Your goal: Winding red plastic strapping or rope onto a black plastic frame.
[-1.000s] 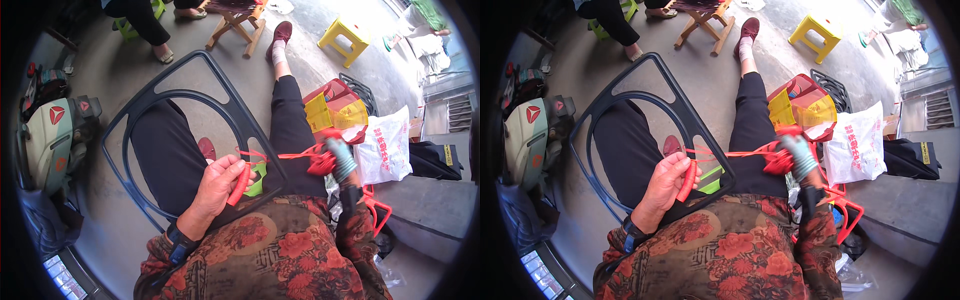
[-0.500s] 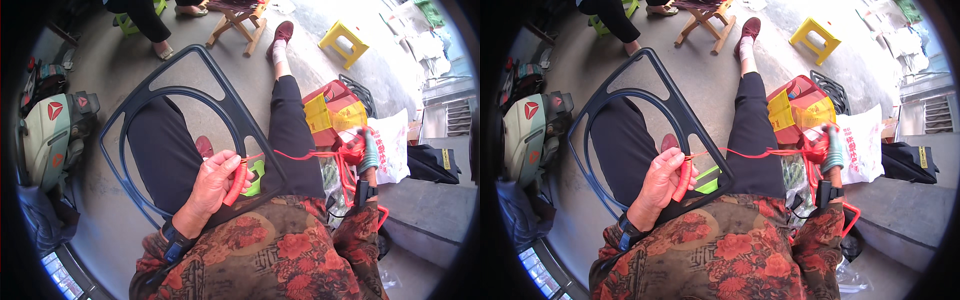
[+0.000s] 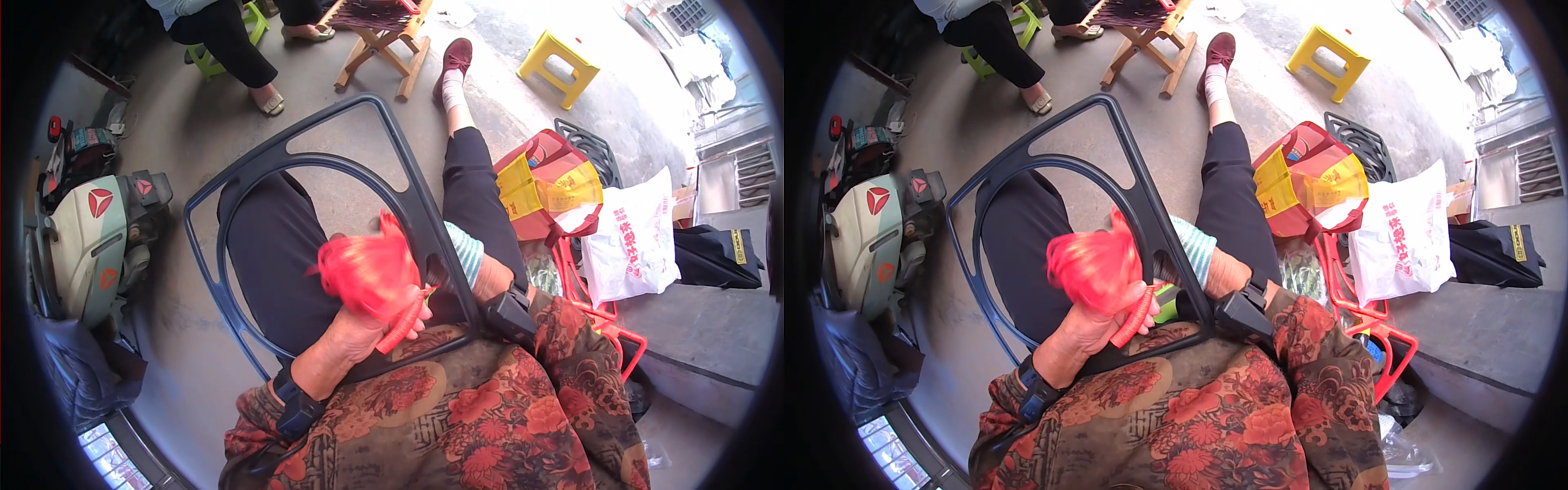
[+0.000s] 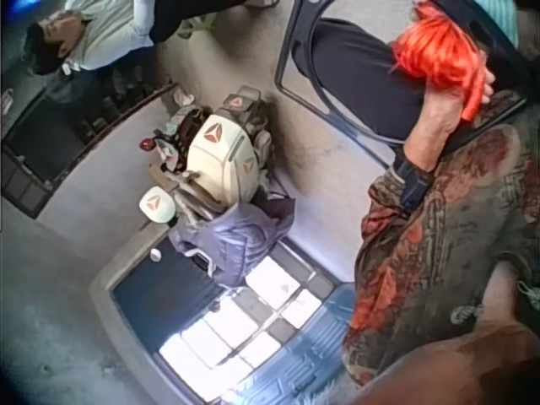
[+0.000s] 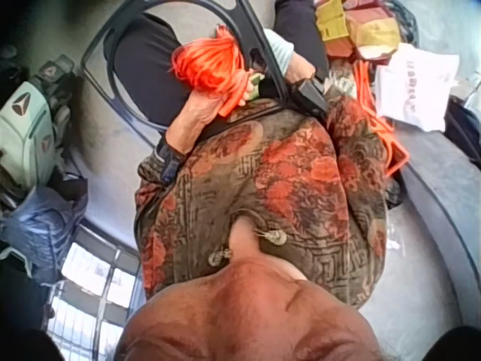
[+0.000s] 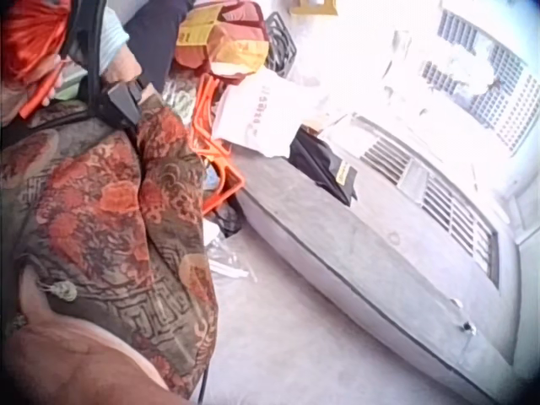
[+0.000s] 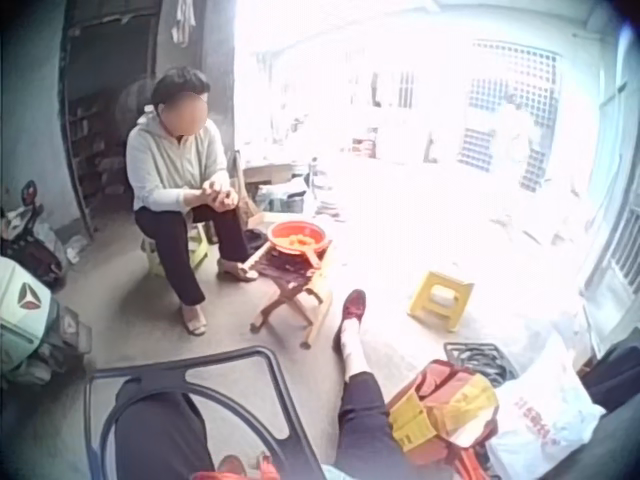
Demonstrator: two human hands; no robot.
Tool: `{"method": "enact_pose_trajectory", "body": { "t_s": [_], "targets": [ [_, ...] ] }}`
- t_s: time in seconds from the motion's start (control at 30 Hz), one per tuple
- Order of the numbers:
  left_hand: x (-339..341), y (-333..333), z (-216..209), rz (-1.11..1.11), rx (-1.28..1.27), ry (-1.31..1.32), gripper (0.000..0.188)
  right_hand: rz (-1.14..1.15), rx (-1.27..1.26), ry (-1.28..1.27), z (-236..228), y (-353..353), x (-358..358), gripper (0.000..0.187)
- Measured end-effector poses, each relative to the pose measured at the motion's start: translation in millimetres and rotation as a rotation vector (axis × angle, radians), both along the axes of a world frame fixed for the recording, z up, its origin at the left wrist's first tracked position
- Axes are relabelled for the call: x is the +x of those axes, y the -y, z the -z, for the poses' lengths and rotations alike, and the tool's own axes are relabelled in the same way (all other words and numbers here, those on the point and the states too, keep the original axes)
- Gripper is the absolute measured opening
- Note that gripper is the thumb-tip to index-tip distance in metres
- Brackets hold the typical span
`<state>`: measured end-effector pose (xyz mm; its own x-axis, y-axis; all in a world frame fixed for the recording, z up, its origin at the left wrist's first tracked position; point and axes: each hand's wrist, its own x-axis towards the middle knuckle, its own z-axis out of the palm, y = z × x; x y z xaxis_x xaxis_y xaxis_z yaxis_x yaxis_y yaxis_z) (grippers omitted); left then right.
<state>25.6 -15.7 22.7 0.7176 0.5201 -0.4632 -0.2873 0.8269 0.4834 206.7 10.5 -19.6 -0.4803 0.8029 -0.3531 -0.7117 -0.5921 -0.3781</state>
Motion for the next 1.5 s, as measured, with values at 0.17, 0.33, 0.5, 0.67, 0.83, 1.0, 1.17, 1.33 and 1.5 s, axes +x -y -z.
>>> {"method": "enact_pose_trajectory", "body": {
  "t_s": [0.17, 0.33, 0.5, 0.67, 0.83, 1.0, 1.17, 1.33, 1.5],
  "targets": [
    [8.8, 5.4, 4.8, -0.183, 0.136, -0.110, 0.022, -0.033, -0.045, -0.242, -23.7, -3.4, 1.2, 0.062],
    [1.3, -0.1, 4.9, -0.089, 0.260, -0.223, 0.019, -0.064, 0.216, 0.572, -40.2, 13.1, 9.7, 0.041],
    [2.7, -1.7, 0.1, -0.104, 0.227, -0.241, 0.017, -0.250, 0.400, 1.385, -58.7, 54.4, 14.2, 0.036],
    [4.6, -1.1, -1.9, -0.105, 0.197, -0.236, 0.018, -0.154, 0.407, 1.210, -45.1, 64.4, 20.5, 0.035],
    [-1.2, -5.2, -6.2, -0.126, 0.166, -0.215, 0.019, 0.139, 0.093, 1.090, -20.3, 71.8, 92.8, 0.027],
    [-4.2, -7.9, 0.1, -0.136, 0.158, -0.176, 0.019, 0.725, -0.292, 1.105, 39.0, 106.5, 208.6, 0.028],
    [-5.5, -9.2, -1.5, -0.197, 0.073, -0.091, 0.017, 0.809, -0.500, 1.361, 47.2, 131.9, 254.3, 0.029],
    [-5.9, -10.5, 0.8, -0.166, 0.112, -0.111, 0.013, 0.705, -0.028, 0.755, 10.5, 89.3, 186.6, 0.034],
    [0.8, -9.5, -4.0, -0.021, 0.070, -0.058, 0.013, 0.452, 0.575, 1.685, -32.4, 22.0, 71.0, 0.038]
  ]
}}
